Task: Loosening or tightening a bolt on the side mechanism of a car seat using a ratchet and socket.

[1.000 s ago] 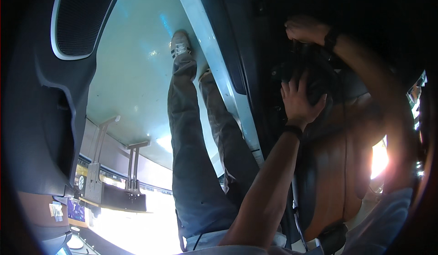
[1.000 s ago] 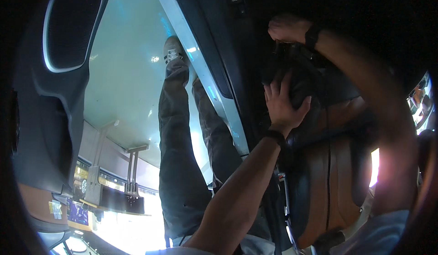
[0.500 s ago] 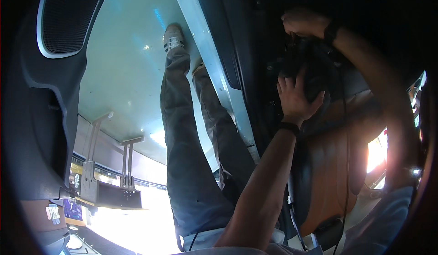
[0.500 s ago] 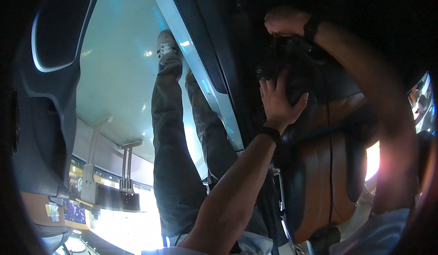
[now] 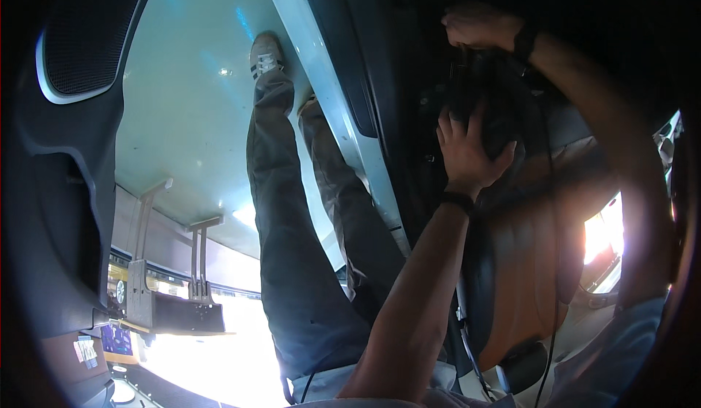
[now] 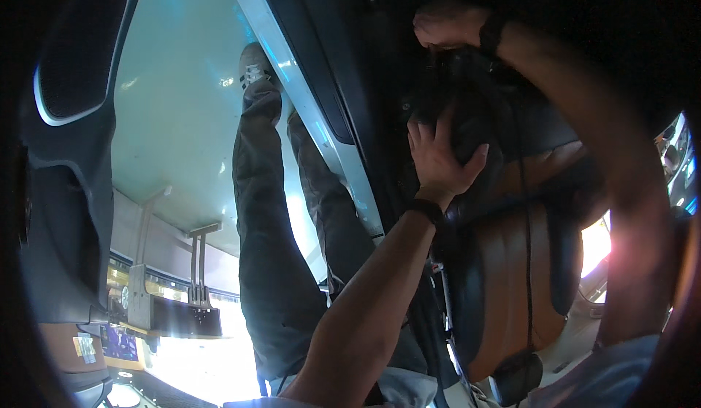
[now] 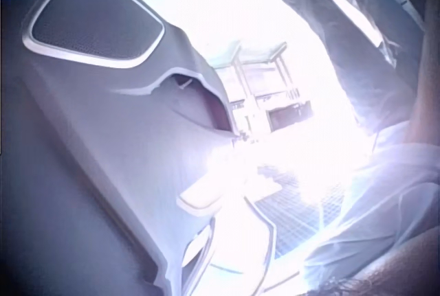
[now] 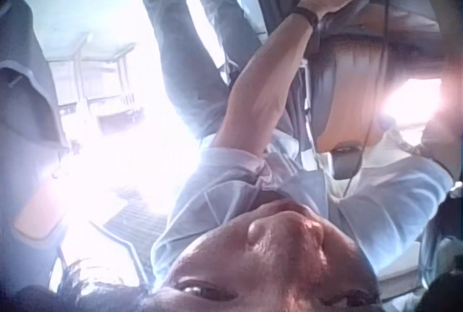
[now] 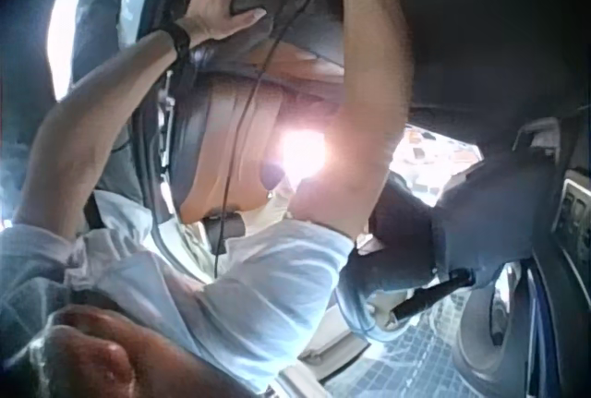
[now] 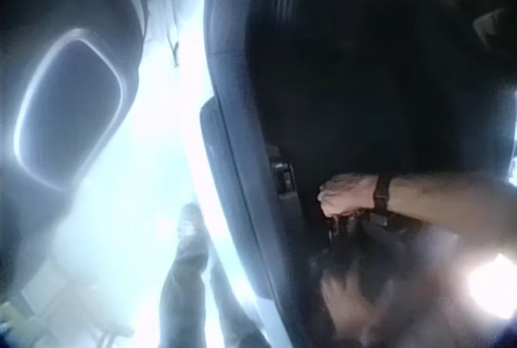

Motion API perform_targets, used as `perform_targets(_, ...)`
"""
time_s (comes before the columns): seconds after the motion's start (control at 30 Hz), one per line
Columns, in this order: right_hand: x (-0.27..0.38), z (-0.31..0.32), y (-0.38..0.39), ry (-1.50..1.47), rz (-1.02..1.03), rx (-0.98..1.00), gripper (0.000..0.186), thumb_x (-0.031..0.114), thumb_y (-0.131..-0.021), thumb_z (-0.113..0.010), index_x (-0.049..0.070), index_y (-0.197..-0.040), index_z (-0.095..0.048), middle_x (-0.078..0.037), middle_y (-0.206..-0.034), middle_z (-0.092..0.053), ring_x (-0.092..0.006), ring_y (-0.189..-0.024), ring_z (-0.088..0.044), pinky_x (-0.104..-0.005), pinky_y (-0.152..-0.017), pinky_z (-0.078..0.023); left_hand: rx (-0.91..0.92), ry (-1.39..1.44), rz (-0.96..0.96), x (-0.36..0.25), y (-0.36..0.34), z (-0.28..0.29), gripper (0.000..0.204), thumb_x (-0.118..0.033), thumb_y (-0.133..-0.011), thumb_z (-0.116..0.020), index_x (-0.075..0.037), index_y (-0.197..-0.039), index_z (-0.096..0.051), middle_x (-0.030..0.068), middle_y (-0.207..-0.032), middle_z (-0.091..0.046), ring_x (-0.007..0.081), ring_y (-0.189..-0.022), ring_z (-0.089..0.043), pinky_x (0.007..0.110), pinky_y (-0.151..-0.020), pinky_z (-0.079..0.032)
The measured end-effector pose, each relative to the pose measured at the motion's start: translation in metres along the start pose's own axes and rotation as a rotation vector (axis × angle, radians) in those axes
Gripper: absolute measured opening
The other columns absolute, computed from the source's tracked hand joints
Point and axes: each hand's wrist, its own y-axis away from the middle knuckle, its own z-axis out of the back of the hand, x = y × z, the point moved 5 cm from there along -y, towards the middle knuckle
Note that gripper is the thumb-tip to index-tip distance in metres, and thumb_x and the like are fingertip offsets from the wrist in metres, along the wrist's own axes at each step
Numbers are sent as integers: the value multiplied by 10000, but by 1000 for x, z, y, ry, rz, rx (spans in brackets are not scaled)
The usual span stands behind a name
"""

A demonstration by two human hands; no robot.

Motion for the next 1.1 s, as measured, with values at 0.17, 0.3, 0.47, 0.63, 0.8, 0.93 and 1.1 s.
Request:
perform_targets(0.17,-21,14,-4,-451,-526,32,153,60,-763,-593,81,-779,-743,-169,-801,-704,-324,-758,-677,-414,-682,-523,-3,48,-9,-3,-4,2,856,-422,-680,-747,-133,-1434,-463,203,-1423,-408,445,-1273,-385,554,-1076,-343)
perform_targets(0.3,-15,1,-11,-287,-303,32,96,111,-749,-642,56,-735,-719,-160,-803,-702,-352,-756,-662,-437,-657,-521,-7,47,-28,-1,0,0,866,-437,-680,-745,-132,-1438,-459,207,-1421,-407,446,-1276,-382,554,-1069,-346)
perform_targets(0.47,-6,2,4,46,111,-78,101,90,-713,-644,55,-619,-642,-143,-672,-631,-330,-653,-621,-451,-619,-488,2,24,-1,-1,-1,-2,869,-460,-682,-743,-130,-1434,-462,211,-1420,-406,452,-1273,-380,554,-1067,-346)
perform_targets(0.63,-16,-3,-12,-261,-240,21,44,53,-714,-663,49,-701,-704,-155,-846,-696,-339,-781,-660,-441,-673,-512,-4,38,-21,2,-1,-1,865,-454,-686,-748,-125,-1433,-460,207,-1409,-407,451,-1272,-379,556,-1067,-343)
perform_targets(0.8,-15,14,-19,-349,-545,114,217,102,-768,-696,26,-971,-714,-177,-967,-715,-346,-877,-680,-407,-746,-532,-9,42,-28,1,-1,1,855,-438,-689,-757,-119,-1425,-463,202,-1414,-401,439,-1272,-382,554,-1068,-344)
perform_targets(0.93,0,29,24,-341,-350,-195,430,188,-824,-727,66,-1228,-645,-165,-1090,-706,-327,-999,-672,-383,-896,-514,-5,69,-43,-9,0,-4,834,-409,-700,-761,-114,-1419,-458,203,-1420,-396,440,-1279,-379,551,-1075,-345)
perform_targets(1.1,37,82,127,-527,-645,-778,367,293,-975,-608,90,-1280,-630,-120,-1172,-689,-306,-1095,-648,-375,-975,-483,-2,52,-35,2,-3,6,796,-374,-751,-746,-117,-1436,-430,214,-1440,-385,447,-1305,-369,553,-1094,-342)
